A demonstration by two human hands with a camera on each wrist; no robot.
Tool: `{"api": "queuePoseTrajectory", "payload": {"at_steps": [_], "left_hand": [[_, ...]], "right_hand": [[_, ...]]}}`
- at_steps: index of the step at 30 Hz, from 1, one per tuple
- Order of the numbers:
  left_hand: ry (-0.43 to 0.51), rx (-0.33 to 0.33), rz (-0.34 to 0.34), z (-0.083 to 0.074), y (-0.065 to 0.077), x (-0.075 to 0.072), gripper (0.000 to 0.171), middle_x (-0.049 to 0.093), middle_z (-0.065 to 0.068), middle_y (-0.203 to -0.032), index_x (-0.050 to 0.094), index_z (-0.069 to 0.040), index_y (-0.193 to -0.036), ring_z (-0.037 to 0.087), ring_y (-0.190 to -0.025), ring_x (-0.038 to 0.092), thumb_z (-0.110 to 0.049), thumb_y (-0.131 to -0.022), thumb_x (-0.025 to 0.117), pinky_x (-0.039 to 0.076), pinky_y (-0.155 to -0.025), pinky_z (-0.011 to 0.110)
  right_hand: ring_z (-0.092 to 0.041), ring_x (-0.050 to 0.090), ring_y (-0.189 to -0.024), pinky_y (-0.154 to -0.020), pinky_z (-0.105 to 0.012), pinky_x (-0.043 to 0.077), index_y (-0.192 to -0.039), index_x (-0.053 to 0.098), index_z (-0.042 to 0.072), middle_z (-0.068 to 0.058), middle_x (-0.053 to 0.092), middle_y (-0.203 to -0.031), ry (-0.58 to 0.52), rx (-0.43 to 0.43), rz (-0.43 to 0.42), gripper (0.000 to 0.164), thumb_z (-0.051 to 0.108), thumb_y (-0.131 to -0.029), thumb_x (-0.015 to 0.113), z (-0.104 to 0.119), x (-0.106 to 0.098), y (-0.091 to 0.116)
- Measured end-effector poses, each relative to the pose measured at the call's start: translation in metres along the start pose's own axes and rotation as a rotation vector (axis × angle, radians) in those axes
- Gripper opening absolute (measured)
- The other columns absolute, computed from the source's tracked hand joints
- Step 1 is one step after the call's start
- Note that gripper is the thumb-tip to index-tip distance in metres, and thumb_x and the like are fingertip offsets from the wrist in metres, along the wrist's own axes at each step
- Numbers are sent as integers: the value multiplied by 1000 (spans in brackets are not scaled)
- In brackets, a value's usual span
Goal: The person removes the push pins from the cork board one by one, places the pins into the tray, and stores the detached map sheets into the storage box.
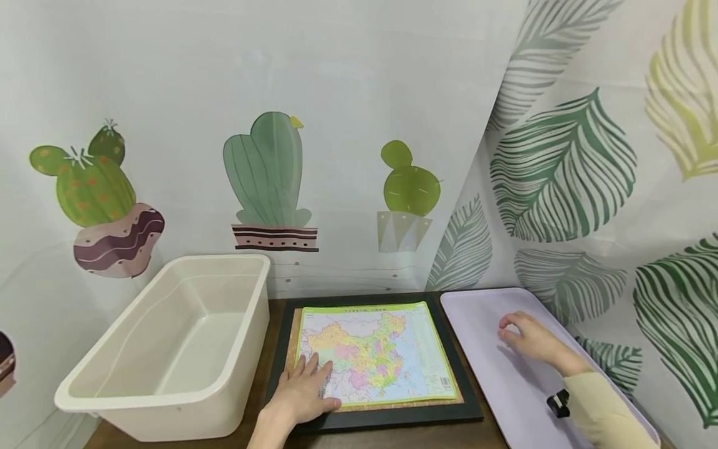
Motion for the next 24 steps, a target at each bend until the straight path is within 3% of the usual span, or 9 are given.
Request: {"api": "queuePoseTrajectory", "payload": {"at_steps": [4, 7, 10, 14, 20, 24], "left_hand": [[6, -2, 8, -1, 0, 1, 79, 29, 24, -154, 47, -10, -145, 50, -141, 19, -53, -83, 70, 16, -102, 75], [-4, 0, 2, -1, 1, 0, 79, 30, 24, -154, 48, -10, -145, 50, -141, 19, -53, -83, 71, 16, -102, 75], [-11, 2, -1, -1, 2, -1, 79, 30, 24, -154, 48, -10, -145, 50, -141, 20, -53, -83, 71, 16, -102, 75], [-10, -5, 0, 0, 3, -2, 79, 30, 24, -154, 48, -10, -145, 50, -141, 20, -53, -83, 71, 16, -102, 75], [-4, -9, -2, 2, 5, -4, 78, 30, 25, -153, 48, -9, -145, 50, -141, 20, -51, -83, 71, 16, -102, 75], [1, 7, -3, -1, 3, -2, 78, 30, 25, -154, 47, -9, -145, 50, -141, 20, -51, -84, 71, 16, -103, 75]], "right_hand": [[-37, 60, -99, -80, -50, 46, -98, 64, 5, -11, 62, -102, 13, -15, -54, 7, 10, -93, 67, 13, -5, -4], [-30, 62, -85, -76, -47, 46, -103, 64, 3, -11, 62, -102, -6, -24, -89, 12, 13, -95, 66, 27, -7, -8], [-28, 63, -84, -75, -46, 48, -109, 65, 1, -13, 63, -104, -24, -13, -112, 20, 16, -96, 65, 41, -7, -11], [-36, 60, -102, -81, -51, 49, -118, 63, -3, -17, 63, -112, -77, 15, -121, 29, 18, -97, 64, 57, -2, -17], [-41, 60, -106, -85, -53, 50, -127, 58, -8, -25, 61, -120, -196, 94, -122, 39, 19, -99, 61, 76, 7, -27], [-44, 57, -111, -86, -53, 50, -132, 53, -10, -28, 60, -123, -304, 191, -100, 42, 18, -101, 56, 86, 18, -31]]}}
Point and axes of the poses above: each hand's wrist, its own y-axis away from the middle knuckle, its own x-axis out of the palm, z = x × y, the point moved 5 cm from there along -y, towards the middle knuckle
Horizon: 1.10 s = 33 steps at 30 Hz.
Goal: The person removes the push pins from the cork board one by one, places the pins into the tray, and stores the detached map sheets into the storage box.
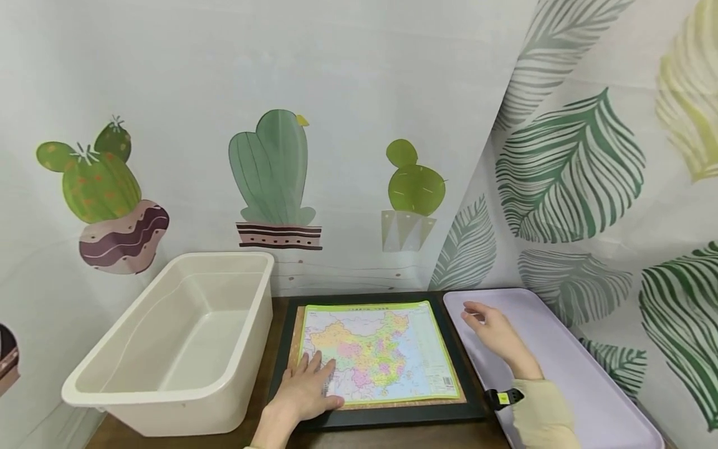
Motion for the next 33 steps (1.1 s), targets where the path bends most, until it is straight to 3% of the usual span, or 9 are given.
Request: {"api": "queuePoseTrajectory", "payload": {"at_steps": [7, 13, 20, 27, 33], "left_hand": [[-5, -11, 10, 2, -1, 0, 78, 30, 24, -154, 47, -10, -146, 50, -141, 20, -52, -84, 71, 16, -103, 74], [5, 3, 4, 2, -2, -1, 78, 29, 25, -154, 47, -9, -146, 50, -141, 19, -51, -84, 70, 15, -103, 75], [11, 1, 9, 1, -2, 0, 79, 29, 25, -154, 47, -10, -146, 51, -141, 19, -52, -83, 71, 16, -102, 76], [0, -2, 5, -1, -3, 1, 79, 30, 25, -153, 47, -10, -145, 51, -140, 20, -51, -83, 71, 17, -102, 76], [15, -4, 2, -1, -3, 2, 79, 30, 25, -153, 48, -9, -145, 51, -140, 20, -51, -83, 72, 16, -101, 76]], "right_hand": [[-41, 55, -116, -88, -48, 51, -137, 46, -13, -31, 54, -130, -197, 191, 42, 44, 17, -104, 49, 6, 28, -5], [-45, 52, -117, -85, -48, 52, -138, 41, -15, -34, 49, -133, -330, 297, 30, 47, 17, -104, 46, 10, 48, -9], [-45, 48, -121, -88, -51, 49, -143, 34, -15, -36, 44, -137, -355, 370, 12, 51, 17, -104, 45, 12, 68, -11], [-47, 46, -124, -99, -56, 41, -145, 30, -14, -37, 42, -138, -291, 400, -8, 55, 19, -104, 44, 16, 73, -12], [-49, 42, -127, -100, -58, 39, -146, 30, -13, -36, 41, -140, -270, 407, 7, 55, 20, -104, 44, 16, 74, -11]]}}
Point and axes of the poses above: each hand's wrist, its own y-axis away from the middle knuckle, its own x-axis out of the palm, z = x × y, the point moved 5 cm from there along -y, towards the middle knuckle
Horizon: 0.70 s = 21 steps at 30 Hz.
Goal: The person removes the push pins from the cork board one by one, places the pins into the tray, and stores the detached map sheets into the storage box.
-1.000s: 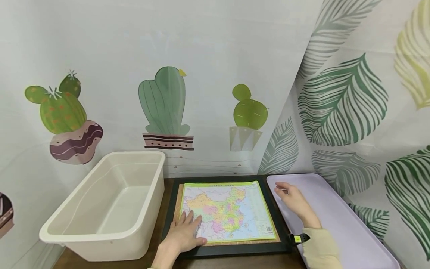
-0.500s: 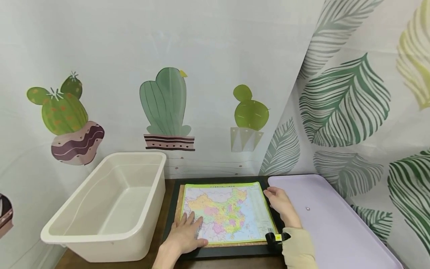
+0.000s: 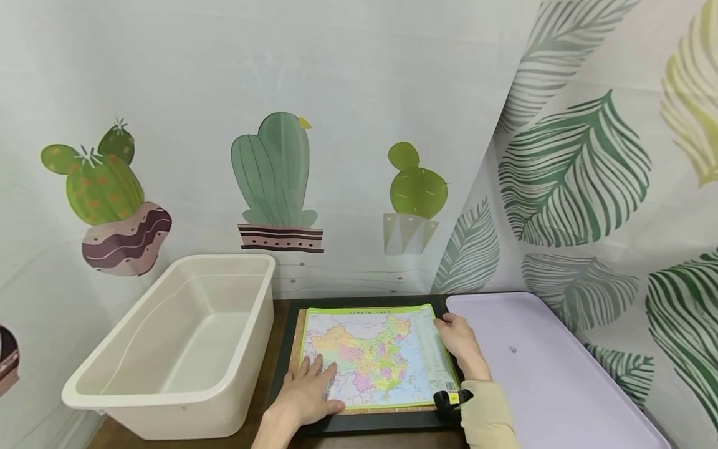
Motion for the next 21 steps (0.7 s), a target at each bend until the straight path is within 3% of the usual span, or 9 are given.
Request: {"api": "queuePoseTrajectory", "payload": {"at_steps": [13, 21], "left_hand": [[-4, 6, -7, 0, 1, 0, 78, 30, 25, -153, 48, -9, -145, 51, -140, 20, -50, -83, 72, 17, -101, 76], [-11, 1, 2, 2, 0, 2, 78, 30, 24, -154, 47, -10, -145, 50, -141, 21, -51, -84, 71, 19, -100, 76]], "right_hand": [[-47, 42, -126, -100, -60, 37, -143, 37, -11, -33, 42, -137, -28, -20, 65, 53, 19, -102, 52, -9, 0, -4], [-35, 52, -106, -87, -51, 43, -138, 43, -6, -23, 51, -119, -54, -8, 63, 48, 21, -100, 55, -8, -4, -1]]}}
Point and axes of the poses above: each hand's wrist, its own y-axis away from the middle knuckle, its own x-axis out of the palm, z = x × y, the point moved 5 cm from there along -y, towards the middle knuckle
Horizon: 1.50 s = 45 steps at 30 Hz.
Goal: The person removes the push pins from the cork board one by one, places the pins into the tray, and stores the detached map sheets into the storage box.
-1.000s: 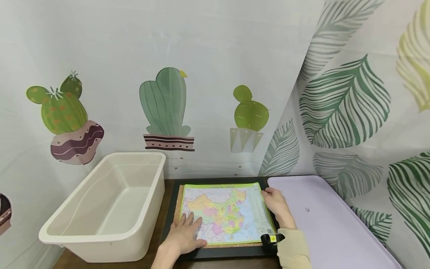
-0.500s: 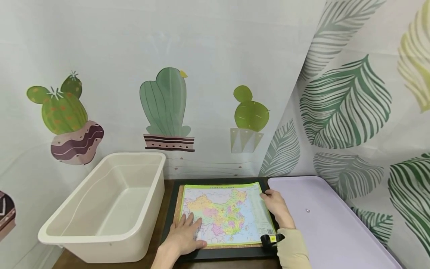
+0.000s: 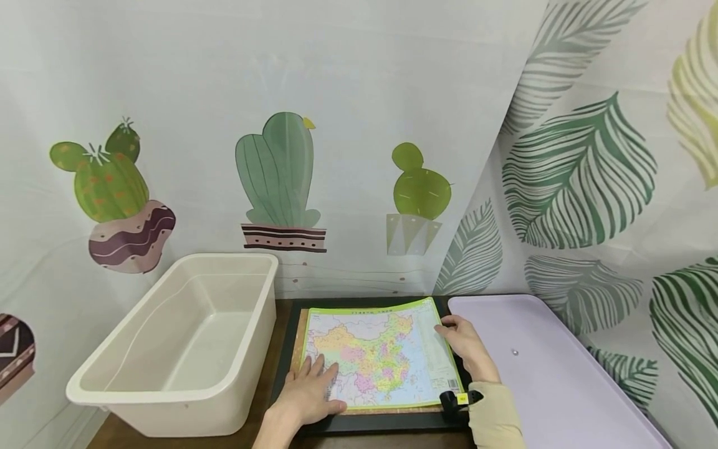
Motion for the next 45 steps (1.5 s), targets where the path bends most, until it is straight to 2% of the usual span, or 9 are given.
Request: {"api": "queuePoseTrajectory", "payload": {"at_steps": [7, 12, 16, 19, 27, 36, 45], "left_hand": [[-10, -13, 5, -1, 0, -2, 78, 30, 23, -154, 47, -11, -145, 50, -141, 21, -51, -83, 71, 20, -101, 75], [-1, -12, 6, -1, 0, -2, 78, 30, 24, -153, 47, -10, -145, 50, -140, 21, -51, -83, 72, 19, -100, 76], [5, -12, 0, -2, 0, -2, 79, 30, 24, -153, 48, -10, -145, 50, -140, 21, -51, -83, 72, 19, -100, 76], [7, -14, 4, -2, 0, -2, 79, 31, 24, -153, 48, -10, -145, 50, -140, 21, -52, -83, 72, 19, -101, 76], [18, 6, 21, -2, 1, -5, 78, 30, 25, -154, 47, -10, -145, 50, -141, 20, -50, -83, 72, 18, -100, 76], [17, 8, 43, 0, 2, -7, 77, 32, 23, -153, 49, -10, -145, 49, -140, 24, -51, -83, 72, 21, -101, 74], [35, 15, 51, -3, 3, -13, 72, 38, 22, -150, 50, -11, -144, 46, -137, 33, -53, -88, 66, 28, -104, 66]], "right_hand": [[-26, 51, -83, -72, -37, 42, -124, 48, -2, -15, 53, -98, -71, -10, 28, 31, 14, -99, 56, 1, -2, -2], [-22, 57, -72, -57, -29, 44, -114, 46, -2, -15, 56, -93, -184, -13, 60, 18, 6, -99, 53, 5, -2, 1], [-20, 58, -67, -46, -26, 41, -111, 45, -2, -13, 56, -90, -234, -32, 61, 16, 3, -98, 52, 10, -4, 3], [-20, 60, -67, -46, -26, 43, -110, 45, -2, -13, 57, -90, -274, -42, 71, 15, 3, -99, 52, 15, -5, 4], [-24, 64, -77, -56, -31, 53, -113, 42, -3, -15, 60, -96, -367, -76, 131, 17, 6, -101, 49, 32, -6, 12], [-22, 65, -77, -58, -32, 55, -112, 43, -5, -15, 61, -95, -464, -116, 148, 15, 4, -101, 49, 55, -8, 25], [-22, 67, -74, -51, -25, 51, -115, 43, -9, -15, 62, -95, -477, -159, 145, 20, 4, -101, 49, 69, -16, 33]]}}
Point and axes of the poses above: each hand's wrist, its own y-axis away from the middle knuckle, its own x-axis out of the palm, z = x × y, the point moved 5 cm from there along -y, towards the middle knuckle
